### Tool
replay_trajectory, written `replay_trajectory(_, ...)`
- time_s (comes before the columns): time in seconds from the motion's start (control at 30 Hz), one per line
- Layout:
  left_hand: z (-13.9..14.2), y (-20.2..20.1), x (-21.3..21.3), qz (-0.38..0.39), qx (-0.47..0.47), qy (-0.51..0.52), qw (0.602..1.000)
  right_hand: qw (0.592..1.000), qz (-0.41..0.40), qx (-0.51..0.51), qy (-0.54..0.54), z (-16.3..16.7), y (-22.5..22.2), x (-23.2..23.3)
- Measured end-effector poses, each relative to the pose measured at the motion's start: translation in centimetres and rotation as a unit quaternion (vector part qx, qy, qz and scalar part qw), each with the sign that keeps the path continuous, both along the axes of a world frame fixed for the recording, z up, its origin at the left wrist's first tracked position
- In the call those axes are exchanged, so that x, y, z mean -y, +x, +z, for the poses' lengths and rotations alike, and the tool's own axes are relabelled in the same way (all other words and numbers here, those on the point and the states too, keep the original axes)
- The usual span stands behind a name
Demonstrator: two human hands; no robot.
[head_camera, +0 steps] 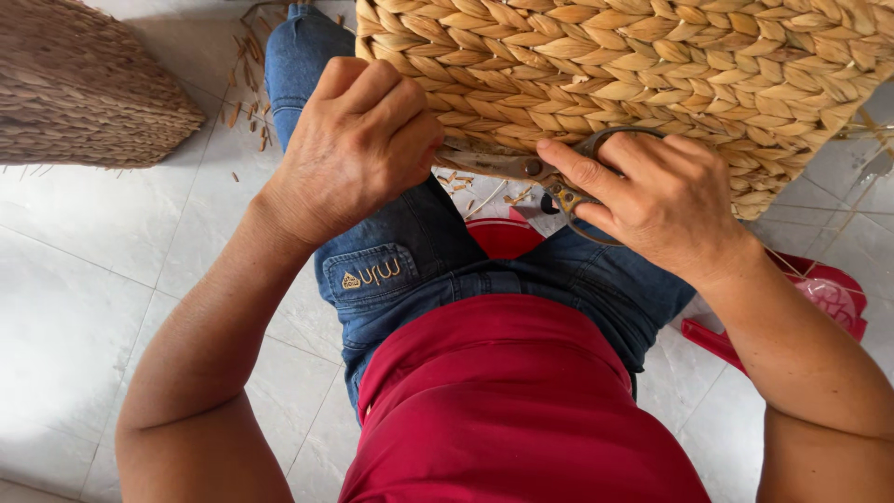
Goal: The person wipes a woven basket with a green cloth and uses shears to trim loose strands along the edges and handle. The person repeatedly wipes and trims different sides of the basket while seated.
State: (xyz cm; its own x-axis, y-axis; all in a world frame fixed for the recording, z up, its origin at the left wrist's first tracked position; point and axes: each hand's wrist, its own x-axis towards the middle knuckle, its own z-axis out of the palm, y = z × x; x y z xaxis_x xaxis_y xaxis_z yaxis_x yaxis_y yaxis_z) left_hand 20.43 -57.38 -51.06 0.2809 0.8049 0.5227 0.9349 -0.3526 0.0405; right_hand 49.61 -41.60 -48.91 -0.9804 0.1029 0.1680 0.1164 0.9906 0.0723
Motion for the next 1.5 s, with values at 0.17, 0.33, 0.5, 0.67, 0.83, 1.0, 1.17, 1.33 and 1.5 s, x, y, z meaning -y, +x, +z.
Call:
replay_trajectory(0.17,0.8,-0.3,-0.5,-0.021,-0.045,-0.011,0.999,1.000,0.008,0.014,0.001,0.5,-0.6,-0.3)
replay_trajectory(0.33,1.5,-0.4,-1.1,-0.038,-0.084,-0.030,0.995,0.999,0.018,0.029,0.012,0.4,-0.7,-0.6)
replay_trajectory(0.5,1.6,-0.6,-1.5,-0.042,-0.079,-0.029,0.996,0.999,0.026,0.029,-0.014,-0.5,-0.5,-1.0)
replay_trajectory(0.67,1.2,-2.4,-1.3,-0.008,-0.075,-0.003,0.997,0.997,0.066,0.002,-0.042,-1.6,-0.2,-0.9)
replay_trajectory(0.83,0.7,-5.7,2.3,0.137,0.064,-0.015,0.988,0.997,0.023,-0.021,-0.071,-1.3,2.3,-0.6)
replay_trajectory(1.0,-1.6,-3.1,3.0,0.148,0.368,-0.025,0.917,0.984,-0.051,-0.123,-0.119,-2.9,5.5,0.3)
replay_trajectory(1.17,-5.9,2.3,1.0,0.105,0.496,-0.064,0.859,0.959,-0.134,-0.195,-0.153,-4.6,8.7,2.4)
replay_trajectory(1.33,-7.5,4.2,0.8,0.172,0.564,0.000,0.808,0.914,-0.256,-0.251,-0.188,-5.6,11.8,2.9)
replay_trajectory(1.5,-8.9,4.6,0.0,0.189,0.557,0.061,0.806,0.898,-0.292,-0.285,-0.164,-6.9,12.5,3.4)
